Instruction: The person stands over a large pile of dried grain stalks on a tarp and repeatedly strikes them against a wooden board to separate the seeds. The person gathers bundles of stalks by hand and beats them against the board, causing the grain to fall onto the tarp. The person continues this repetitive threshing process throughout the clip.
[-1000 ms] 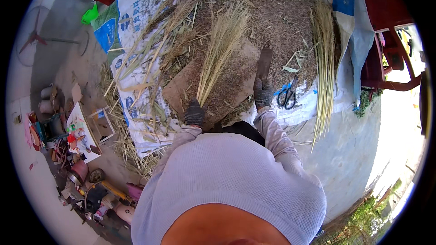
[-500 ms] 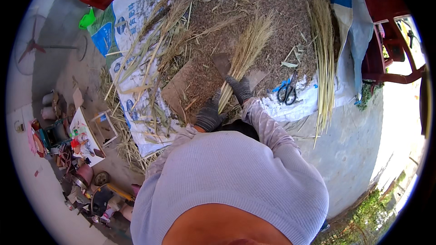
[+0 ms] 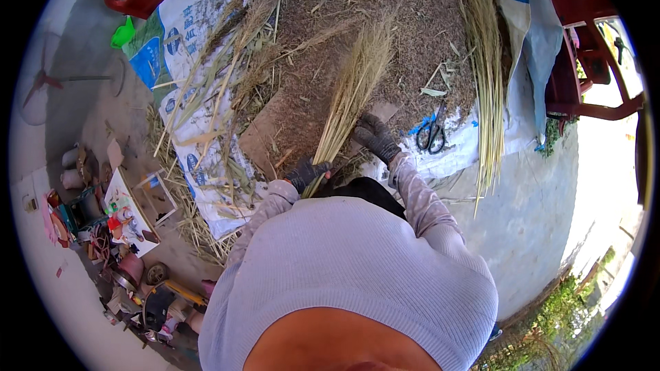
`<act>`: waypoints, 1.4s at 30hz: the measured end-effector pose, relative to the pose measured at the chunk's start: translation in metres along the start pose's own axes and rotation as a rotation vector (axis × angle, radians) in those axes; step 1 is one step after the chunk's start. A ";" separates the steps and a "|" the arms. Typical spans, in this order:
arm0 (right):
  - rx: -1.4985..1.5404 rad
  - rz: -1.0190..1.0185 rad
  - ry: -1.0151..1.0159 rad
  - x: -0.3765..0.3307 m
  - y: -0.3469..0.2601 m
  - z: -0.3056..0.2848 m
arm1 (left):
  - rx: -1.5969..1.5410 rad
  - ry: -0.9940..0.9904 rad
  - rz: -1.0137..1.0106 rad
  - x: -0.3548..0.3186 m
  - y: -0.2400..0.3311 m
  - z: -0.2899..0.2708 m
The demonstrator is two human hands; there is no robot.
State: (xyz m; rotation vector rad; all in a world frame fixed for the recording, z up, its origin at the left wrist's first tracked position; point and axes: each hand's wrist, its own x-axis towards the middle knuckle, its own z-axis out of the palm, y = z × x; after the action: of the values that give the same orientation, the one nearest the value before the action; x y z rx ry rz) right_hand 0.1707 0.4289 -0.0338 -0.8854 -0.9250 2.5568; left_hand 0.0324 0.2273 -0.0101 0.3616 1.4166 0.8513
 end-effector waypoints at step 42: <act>-1.794 -0.300 -0.176 0.031 -0.036 -0.003 | -0.609 -0.125 -0.390 0.003 -0.073 -0.027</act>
State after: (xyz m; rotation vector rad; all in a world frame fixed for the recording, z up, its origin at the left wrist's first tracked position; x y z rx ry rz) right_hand 0.1499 0.4709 -0.0263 -0.6132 -3.0567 0.9716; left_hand 0.0284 0.1739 -0.0665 -0.3130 1.0013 0.8698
